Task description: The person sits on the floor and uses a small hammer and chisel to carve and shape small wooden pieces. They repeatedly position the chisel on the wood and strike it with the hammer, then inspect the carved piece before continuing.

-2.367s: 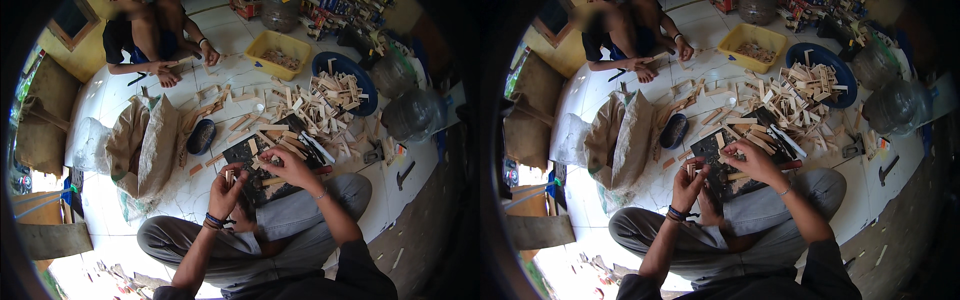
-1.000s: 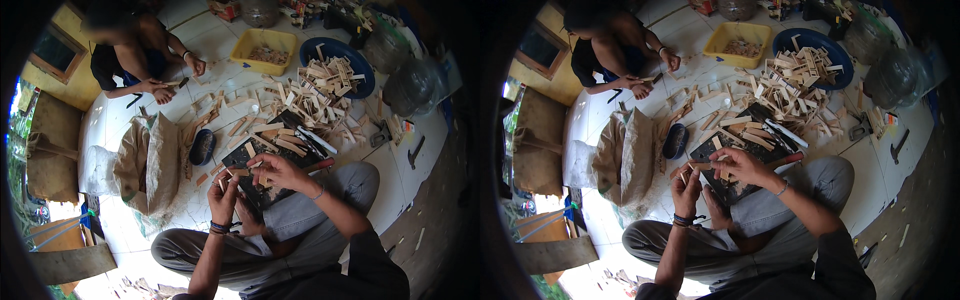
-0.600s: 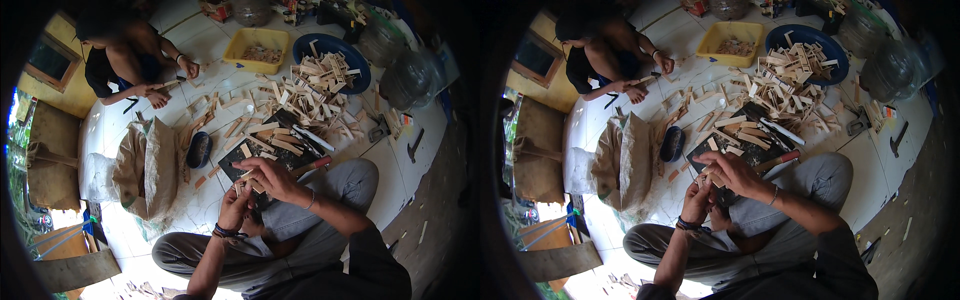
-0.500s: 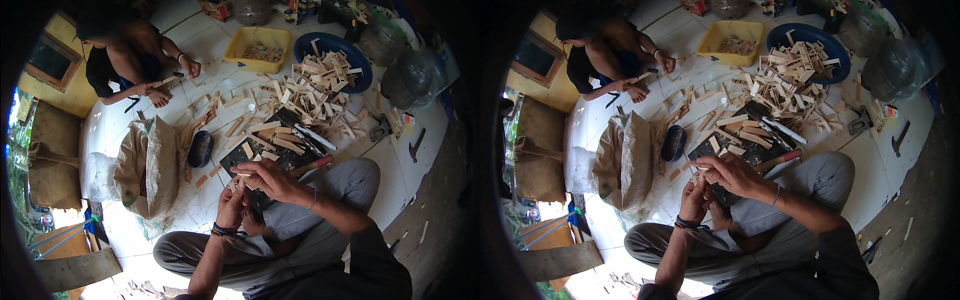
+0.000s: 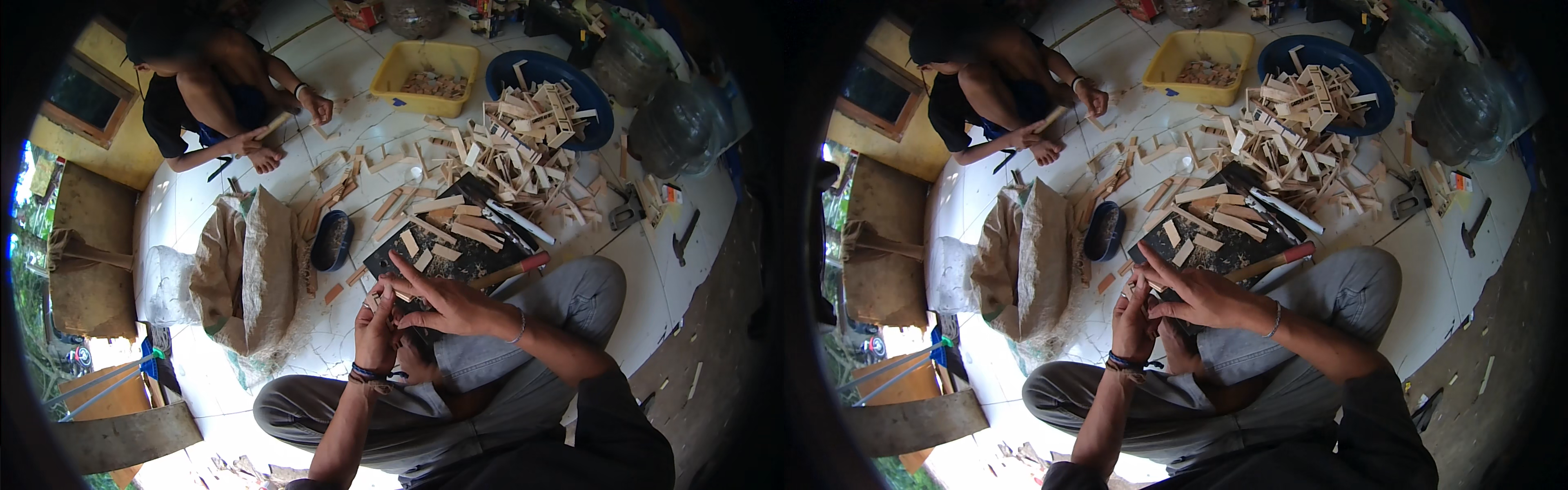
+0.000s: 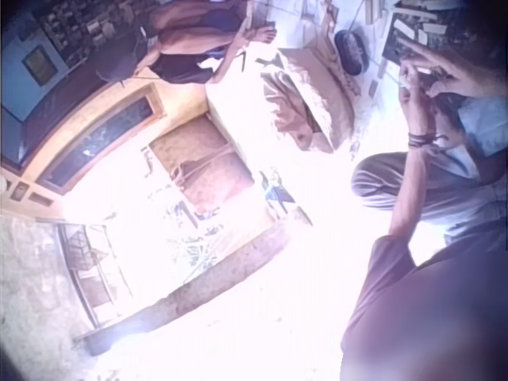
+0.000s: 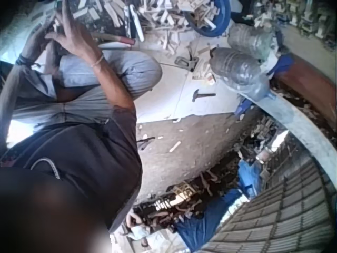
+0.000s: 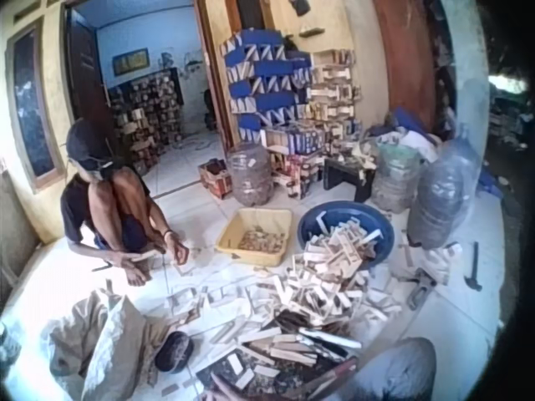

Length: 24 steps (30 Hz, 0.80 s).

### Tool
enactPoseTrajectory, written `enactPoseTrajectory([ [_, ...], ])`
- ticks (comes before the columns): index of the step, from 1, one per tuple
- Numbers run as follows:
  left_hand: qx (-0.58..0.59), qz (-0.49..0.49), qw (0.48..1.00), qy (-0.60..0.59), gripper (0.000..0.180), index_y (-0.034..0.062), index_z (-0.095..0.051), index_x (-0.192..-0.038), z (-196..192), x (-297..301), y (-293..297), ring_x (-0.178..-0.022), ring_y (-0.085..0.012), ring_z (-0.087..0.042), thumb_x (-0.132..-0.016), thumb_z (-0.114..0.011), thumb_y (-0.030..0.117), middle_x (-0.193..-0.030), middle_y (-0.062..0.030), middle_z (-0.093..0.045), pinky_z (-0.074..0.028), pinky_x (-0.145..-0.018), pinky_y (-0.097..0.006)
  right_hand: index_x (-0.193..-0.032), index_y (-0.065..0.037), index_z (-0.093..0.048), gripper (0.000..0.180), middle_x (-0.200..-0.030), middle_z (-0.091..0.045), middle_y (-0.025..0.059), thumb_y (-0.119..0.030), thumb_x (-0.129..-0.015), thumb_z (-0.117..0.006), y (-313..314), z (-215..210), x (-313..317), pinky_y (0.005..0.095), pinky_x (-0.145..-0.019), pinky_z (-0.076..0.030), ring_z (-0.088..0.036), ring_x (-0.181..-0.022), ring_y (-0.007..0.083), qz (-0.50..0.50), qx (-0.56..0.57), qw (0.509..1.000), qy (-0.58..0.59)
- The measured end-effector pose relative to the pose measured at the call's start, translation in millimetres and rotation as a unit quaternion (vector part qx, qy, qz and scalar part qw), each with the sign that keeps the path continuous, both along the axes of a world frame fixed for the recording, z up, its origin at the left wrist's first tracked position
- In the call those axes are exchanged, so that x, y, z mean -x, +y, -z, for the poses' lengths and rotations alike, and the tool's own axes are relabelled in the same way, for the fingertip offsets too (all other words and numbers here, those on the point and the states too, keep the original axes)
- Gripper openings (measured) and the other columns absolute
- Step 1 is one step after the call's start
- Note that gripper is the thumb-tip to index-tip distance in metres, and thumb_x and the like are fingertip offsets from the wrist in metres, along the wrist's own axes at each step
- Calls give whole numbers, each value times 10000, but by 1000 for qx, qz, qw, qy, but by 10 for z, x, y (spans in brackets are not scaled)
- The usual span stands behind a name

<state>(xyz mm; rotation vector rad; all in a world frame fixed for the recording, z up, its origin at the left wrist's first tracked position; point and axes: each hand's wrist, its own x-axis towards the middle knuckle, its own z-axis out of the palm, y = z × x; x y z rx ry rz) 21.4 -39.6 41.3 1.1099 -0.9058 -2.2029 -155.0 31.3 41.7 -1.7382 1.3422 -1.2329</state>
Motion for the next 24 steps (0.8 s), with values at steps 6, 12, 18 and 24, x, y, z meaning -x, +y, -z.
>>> enactPoseTrajectory([
  [6, 88, 15, 995, -41, 439, 93, -541, -1426, -4, 21, 9, -570, -13, -477, -1031, -677, 225, -752, 67, -581, -312, -459, -185, -1628, -117, -278, 956, -1542, -527, 128, -282, -858, -822, -33, 13, 181, 431, -988, -544, -617, -1285, 335, 0, 36, 998, 44],
  [12, 170, 11, 985, -38, 593, 62, -441, -1506, -54, 43, 46, -633, 0, -500, -985, -722, 104, -878, 26, -666, -334, -529, -165, -1491, -156, -540, 777, -1440, -585, 111, -357, -804, -843, -35, 42, 309, 415, -875, -581, -692, -1095, 311, -5, 75, 989, 124],
  [18, 176, 21, 984, -13, 595, 51, -458, -1473, -62, 15, 21, -727, -16, -571, -962, -761, 82, -1008, -54, -744, -417, -600, -169, -1421, -164, -619, 726, -1296, -692, 88, -400, -774, -849, -25, 42, 308, 407, -830, -587, -728, -950, 308, 10, 79, 985, 156],
  [24, 172, 18, 984, -51, 516, 59, -474, -1460, -64, 35, 45, -623, -1, -481, -999, -704, 80, -850, 42, -637, -321, -519, -181, -1360, -158, -677, 674, -1159, -759, 85, -426, -767, -847, -14, 21, 298, 396, -830, -571, -737, -902, 291, 19, 69, 988, 138],
])
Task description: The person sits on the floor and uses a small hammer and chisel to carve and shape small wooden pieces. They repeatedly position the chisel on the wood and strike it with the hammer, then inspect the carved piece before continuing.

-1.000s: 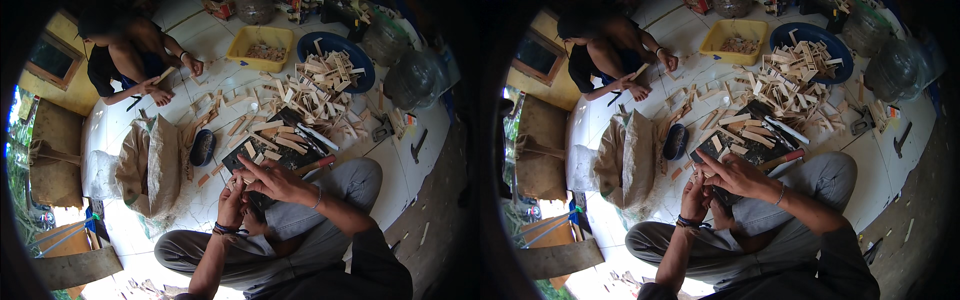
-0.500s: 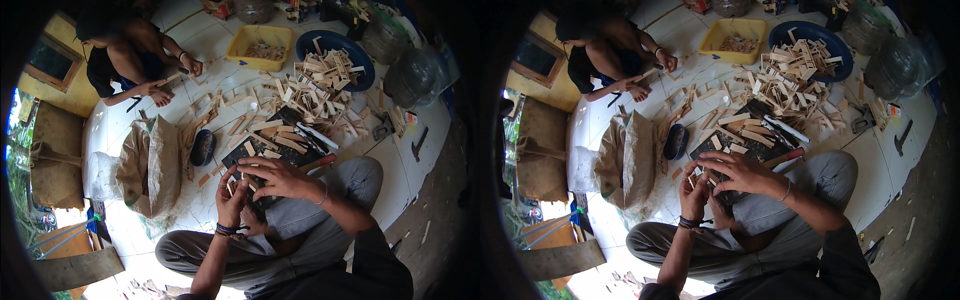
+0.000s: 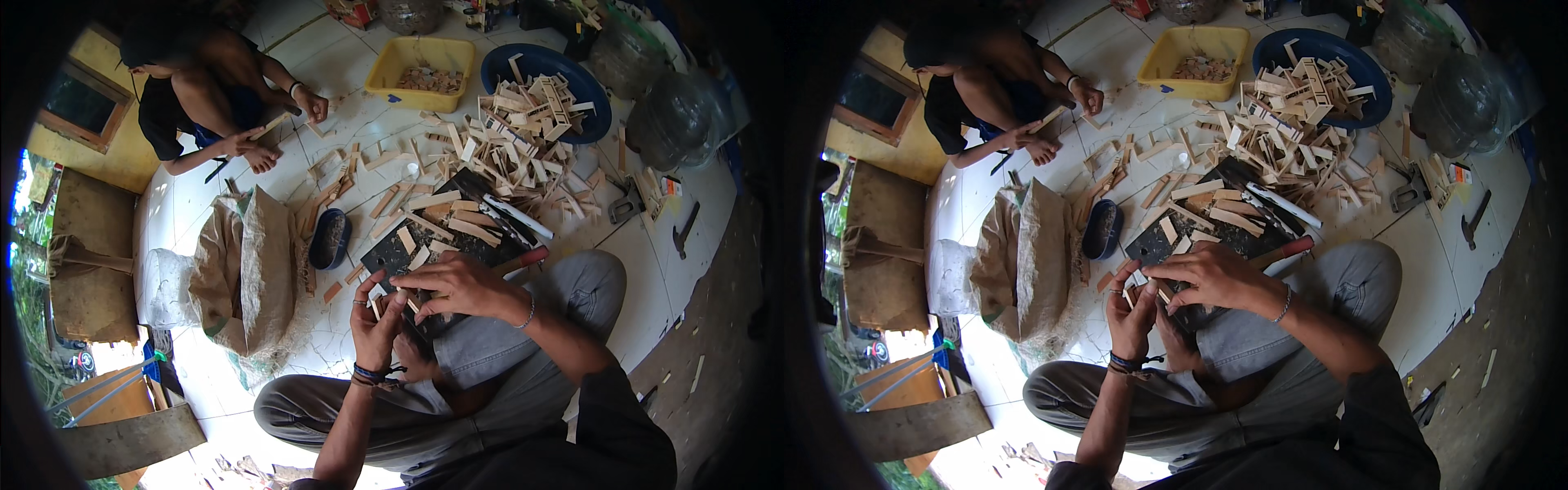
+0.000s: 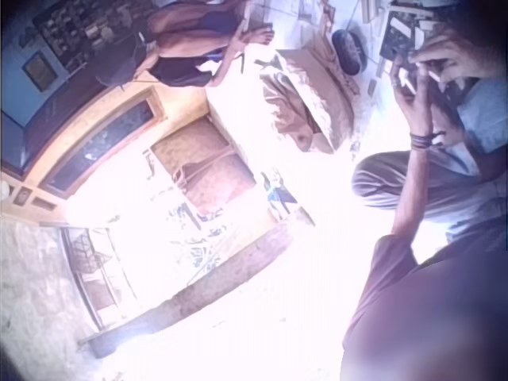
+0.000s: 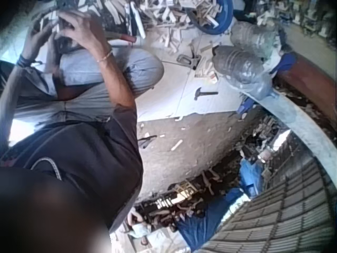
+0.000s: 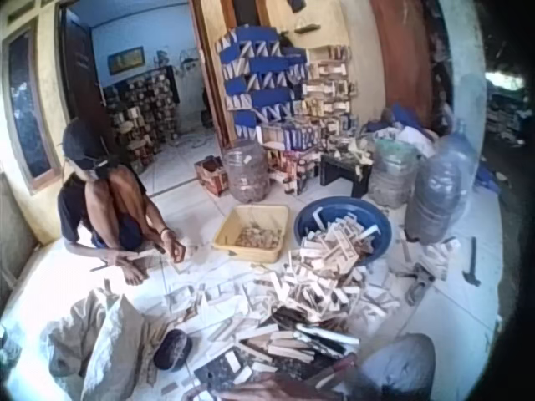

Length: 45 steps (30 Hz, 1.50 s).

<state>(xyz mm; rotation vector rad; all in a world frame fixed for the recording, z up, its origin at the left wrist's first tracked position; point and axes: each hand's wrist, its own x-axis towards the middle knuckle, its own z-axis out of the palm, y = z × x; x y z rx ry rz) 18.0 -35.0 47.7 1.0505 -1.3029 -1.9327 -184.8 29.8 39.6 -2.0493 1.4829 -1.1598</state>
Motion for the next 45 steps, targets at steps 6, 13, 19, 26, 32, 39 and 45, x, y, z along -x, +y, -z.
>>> enactPoseTrajectory([
  [6, -3, -1, 1000, 15, 522, 58, -475, -1451, 53, -31, -12, -659, -10, -530, -991, -721, 85, -914, -3, -695, -357, -545, -174, -1359, -159, -679, 664, -1137, -768, 91, -443, -780, -835, 16, 24, -13, 385, -824, -566, -742, -897, 293, 10, -4, 1000, 14],
  [13, 73, -19, 997, 32, 607, 47, -454, -1445, 116, -27, -38, -804, -39, -637, -935, -784, 47, -1032, -96, -757, -441, -636, -164, -1453, -182, -591, 770, -1147, -765, 106, -449, -779, -849, 13, -67, -8, 406, -821, -573, -745, -951, 315, 7, -44, 998, -45],
  [19, 108, -16, 994, 18, 530, 30, -514, -1393, 82, -38, -38, -905, -76, -672, -935, -780, 30, -1096, -105, -754, -488, -716, -190, -1369, -144, -579, 635, -1075, -767, 133, -357, -833, -845, 21, -98, -32, 416, -824, -575, -748, -976, 331, 26, -165, 974, -154],
  [26, 135, -44, 990, 4, 385, 29, -582, -1355, 170, 36, -42, -798, -27, -573, -1016, -702, 167, -1099, -87, -736, -423, -650, -184, -1151, -78, -633, 353, -988, -757, 100, -181, -865, -812, 71, -53, 248, 380, -808, -573, -745, -948, 296, 121, -160, 979, -38],
  [32, 26, -76, 996, -49, 545, 45, -580, -1443, 141, -79, -142, -618, -10, -434, -1092, -530, 459, -799, 55, -455, -309, -474, -203, -1079, -95, -664, 314, -959, -755, 103, -211, -831, -819, 227, -1, 448, 448, -763, -544, -727, -909, 314, 191, -219, 946, 141],
  [39, 137, -67, 986, -63, 495, 47, -563, -1481, 299, -53, -117, -1010, -80, -588, -1078, -613, 331, -1178, -21, -653, -494, -867, -269, -1060, -95, -651, 280, -948, -740, 92, -182, -839, -801, 189, -61, 386, 436, -756, -541, -717, -889, 330, 219, -167, 953, 128],
  [45, 90, -60, 991, -76, 357, 31, -638, -1337, 354, -88, -141, -1106, -115, -607, -1023, -704, 187, -1267, -45, -667, -486, -964, -284, -1079, -81, -585, 300, -957, -718, 106, -141, -840, -757, 170, -40, 205, 458, -753, -544, -710, -878, 346, 88, -183, 978, 55],
])
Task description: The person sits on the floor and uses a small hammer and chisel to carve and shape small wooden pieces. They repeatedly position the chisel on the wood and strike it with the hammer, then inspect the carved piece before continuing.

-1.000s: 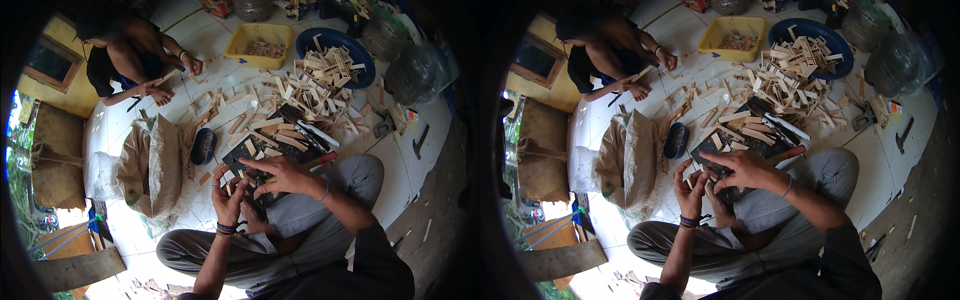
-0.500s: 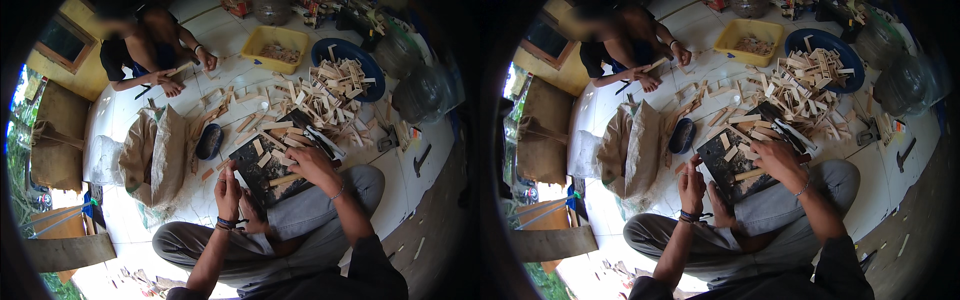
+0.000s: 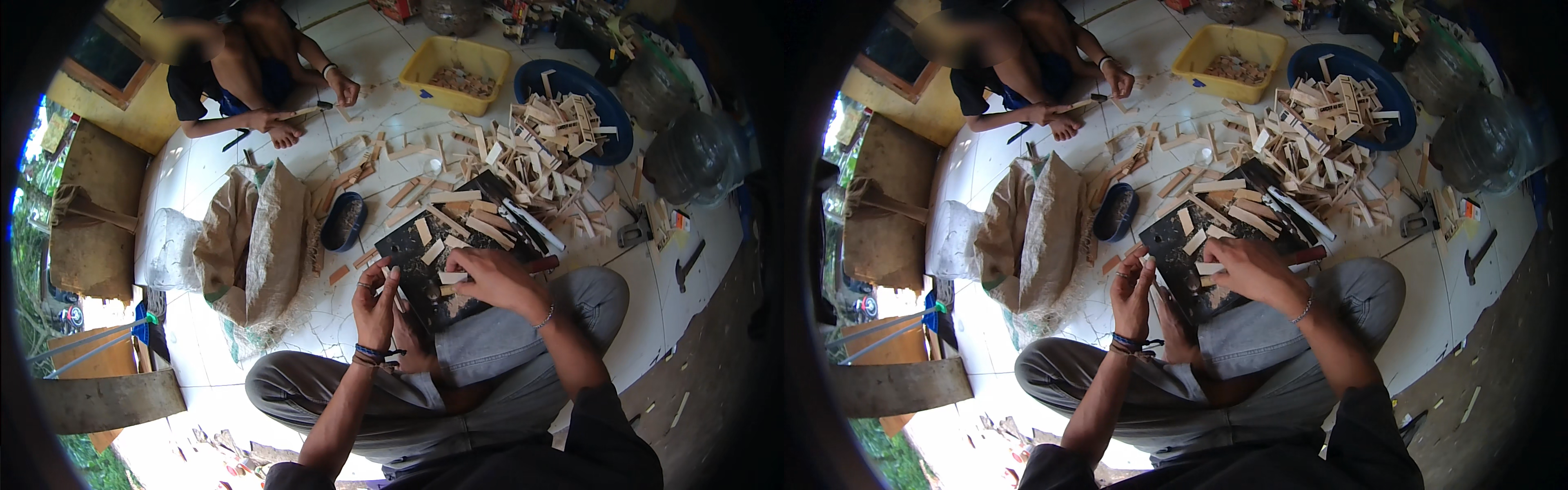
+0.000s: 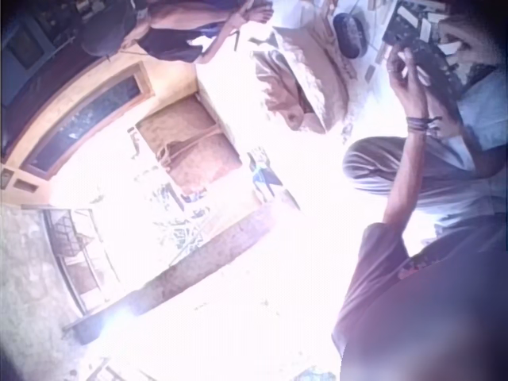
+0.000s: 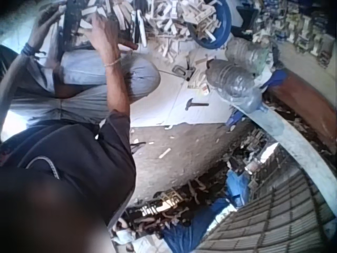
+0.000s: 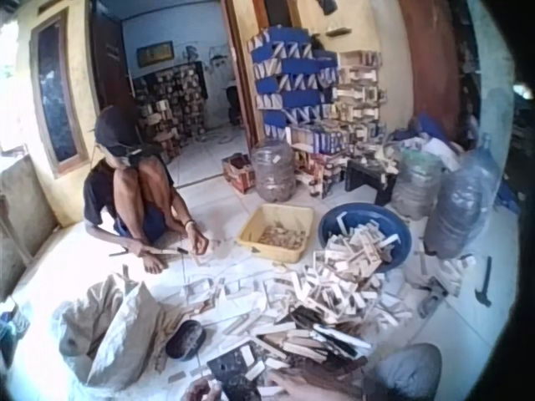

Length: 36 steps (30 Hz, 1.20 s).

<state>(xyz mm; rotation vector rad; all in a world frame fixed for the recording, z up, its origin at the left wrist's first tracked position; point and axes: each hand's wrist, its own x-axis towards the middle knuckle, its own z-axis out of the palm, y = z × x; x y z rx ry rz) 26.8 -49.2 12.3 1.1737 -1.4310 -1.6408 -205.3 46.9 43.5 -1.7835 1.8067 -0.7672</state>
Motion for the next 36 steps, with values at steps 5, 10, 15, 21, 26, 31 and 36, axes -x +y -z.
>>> enactPoseTrajectory([
  [5, 46, -40, 995, 81, 366, 11, -618, -1333, -40, 15, -15, -1145, -141, -637, -990, -725, 80, -1244, -71, -692, -498, -1020, -312, -1026, -70, -606, 255, -937, -729, 114, -109, -811, -737, -22, 118, -131, 463, -770, -559, -718, -882, 347, -51, 1, 998, 27],
  [10, 54, -14, 995, 84, 361, 13, -650, -1286, -66, 67, 26, -1155, -159, -648, -940, -750, -11, -1249, -81, -690, -528, -1006, -303, -1040, -63, -618, 272, -949, -730, 124, -140, -820, -758, -13, 88, -112, 451, -778, -548, -716, -881, 346, -67, -49, 996, -17],
  [15, 117, 70, 987, 87, 383, -1, -686, -1252, -90, 196, 177, -1099, -164, -683, -885, -779, -55, -1202, -84, -698, -546, -970, -293, -1123, -66, -650, 347, -920, -725, 93, -193, -846, -815, -73, -95, 94, 367, -788, -531, -711, -862, 253, -38, -76, 992, -90],
  [21, 121, 82, 988, 48, 384, -22, -636, -1229, -72, 363, 291, -1108, -178, -691, -877, -783, -64, -1177, -102, -715, -555, -972, -315, -1165, -53, -664, 298, -976, -656, -11, -128, -910, -799, -49, -313, 287, 267, -780, -503, -610, -887, 76, 5, -52, 958, -280],
  [26, 122, 76, 990, -1, 363, -22, -638, -1176, -29, 478, 358, -1092, -182, -694, -858, -809, -53, -1121, -89, -718, -557, -961, -314, -1160, -49, -650, 197, -1028, -618, -31, -121, -992, -722, -41, -297, 162, 226, -758, -483, -588, -905, 51, 18, -51, 929, -366],
  [31, 177, 57, 982, 16, 353, 41, -690, -1134, 0, 518, 381, -1011, -218, -725, -837, -865, 120, -1081, -87, -754, -560, -882, -334, -1133, -48, -645, 151, -949, -630, -20, -142, -1023, -686, 130, -253, 6, 193, -665, -427, -566, -816, 34, 142, -128, 874, -447],
  [36, 173, 66, 982, 23, 329, 54, -703, -1117, 10, 522, 398, -953, -262, -717, -826, -850, 104, -1040, -92, -739, -552, -850, -351, -1122, -33, -643, 154, -911, -642, -14, -158, -1037, -670, 168, -197, -115, 184, -659, -431, -528, -749, 30, 164, -86, 908, -375],
])
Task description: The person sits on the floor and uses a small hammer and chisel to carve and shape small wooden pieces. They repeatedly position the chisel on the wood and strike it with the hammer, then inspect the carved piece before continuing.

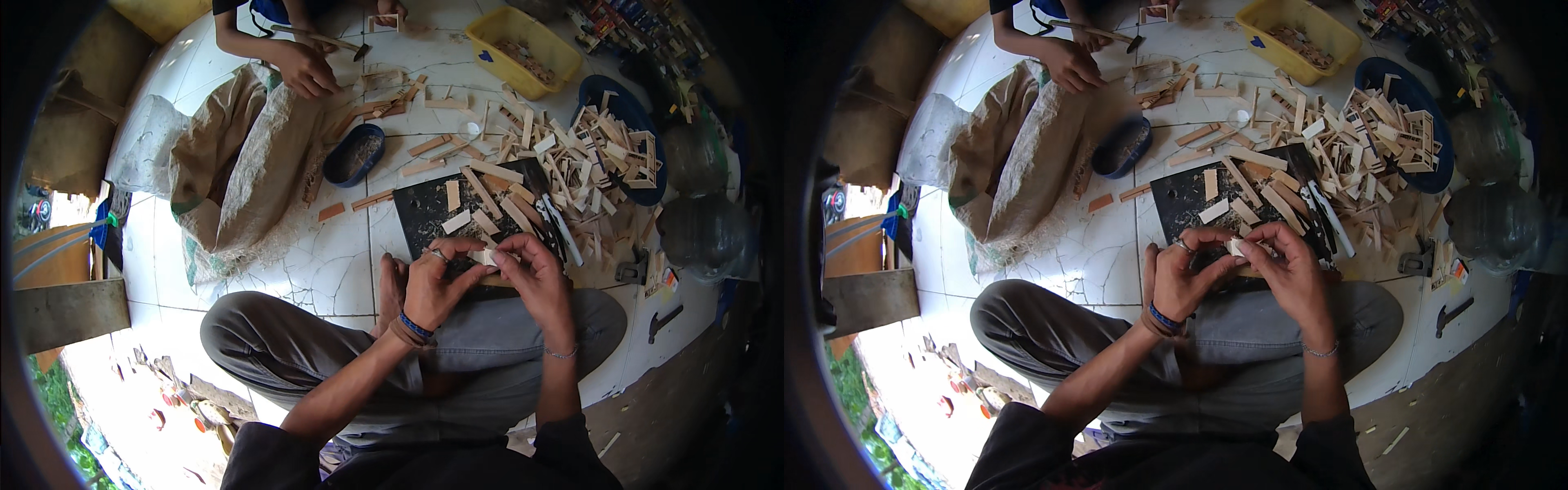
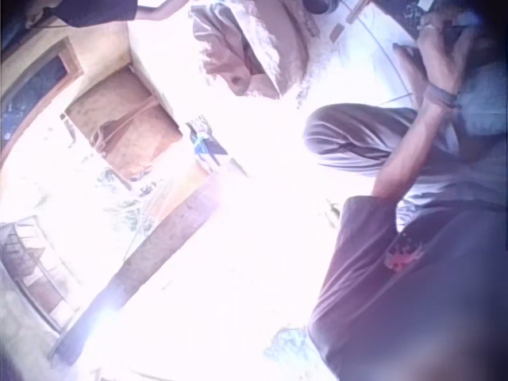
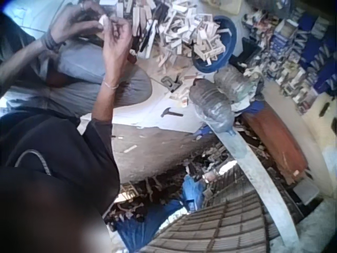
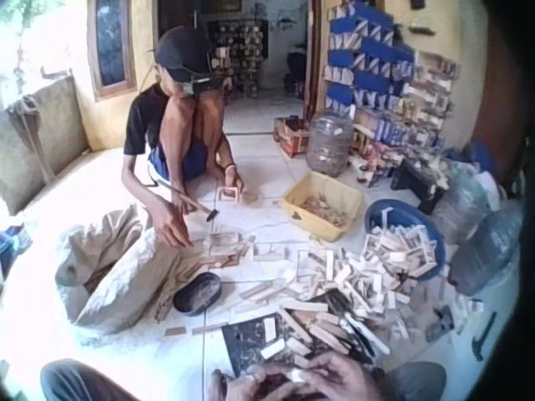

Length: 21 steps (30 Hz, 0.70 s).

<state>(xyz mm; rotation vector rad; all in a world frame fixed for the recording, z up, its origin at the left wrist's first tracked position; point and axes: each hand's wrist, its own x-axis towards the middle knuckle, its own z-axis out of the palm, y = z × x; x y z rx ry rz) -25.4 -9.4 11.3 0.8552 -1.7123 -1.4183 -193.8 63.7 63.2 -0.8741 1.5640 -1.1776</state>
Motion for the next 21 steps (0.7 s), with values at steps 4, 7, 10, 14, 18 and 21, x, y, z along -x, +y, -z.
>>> enactPoseTrajectory([
  [4, 45, 13, 999, -5, 349, 18, -678, -1167, 0, -32, -37, -1004, -205, -728, -857, -833, 51, -1097, -99, -734, -567, -878, -319, -1136, -21, -655, 174, -917, -654, -9, -165, -1039, -667, 16, -16, -70, 191, -678, -450, -547, -759, 31, 7, -32, 998, 47],
  [7, 44, 17, 999, 9, 352, 25, -690, -1158, -35, -44, -36, -1015, -219, -718, -844, -844, 65, -1107, -100, -731, -566, -872, -329, -1133, -9, -676, 188, -891, -661, -9, -169, -1034, -675, 37, -37, -99, 202, -689, -473, -570, -772, 36, 14, -46, 997, 61],
  [10, 93, 46, 995, -1, 431, 26, -664, -1220, -71, -48, -120, -1063, -238, -712, -843, -856, 110, -1123, -105, -728, -569, -878, -338, -1137, -3, -693, 211, -868, -650, -17, -188, -1038, -671, 46, -42, -100, 207, -672, -462, -562, -758, 38, 21, -46, 996, 74],
  [14, 71, 118, 990, -14, 572, 51, -573, -1369, -118, -235, -339, -1124, -271, -710, -891, -826, 240, -1151, -122, -732, -565, -918, -372, -1123, 1, -709, 237, -834, -639, -23, -217, -1036, -677, 61, -31, -86, 210, -657, -452, -551, -732, 36, 45, -52, 992, 105],
  [18, 202, -17, 958, -205, 450, 60, -602, -1305, -85, -406, -635, -936, -336, -721, -902, -766, 172, -1034, -112, -761, -573, -836, -411, -1112, 2, -718, 259, -806, -631, -26, -242, -1028, -690, 57, -7, -94, 213, -647, -450, -552, -717, 35, 57, -55, 990, 114],
  [21, 301, 43, 903, -302, 358, 72, -591, -1286, -26, -428, -635, -867, -316, -705, -936, -629, 136, -876, -89, -734, -570, -836, -425, -1112, 4, -720, 270, -797, -634, -26, -250, -1021, -700, 38, 17, -103, 218, -633, -448, -556, -713, 39, 51, -38, 992, 108],
])
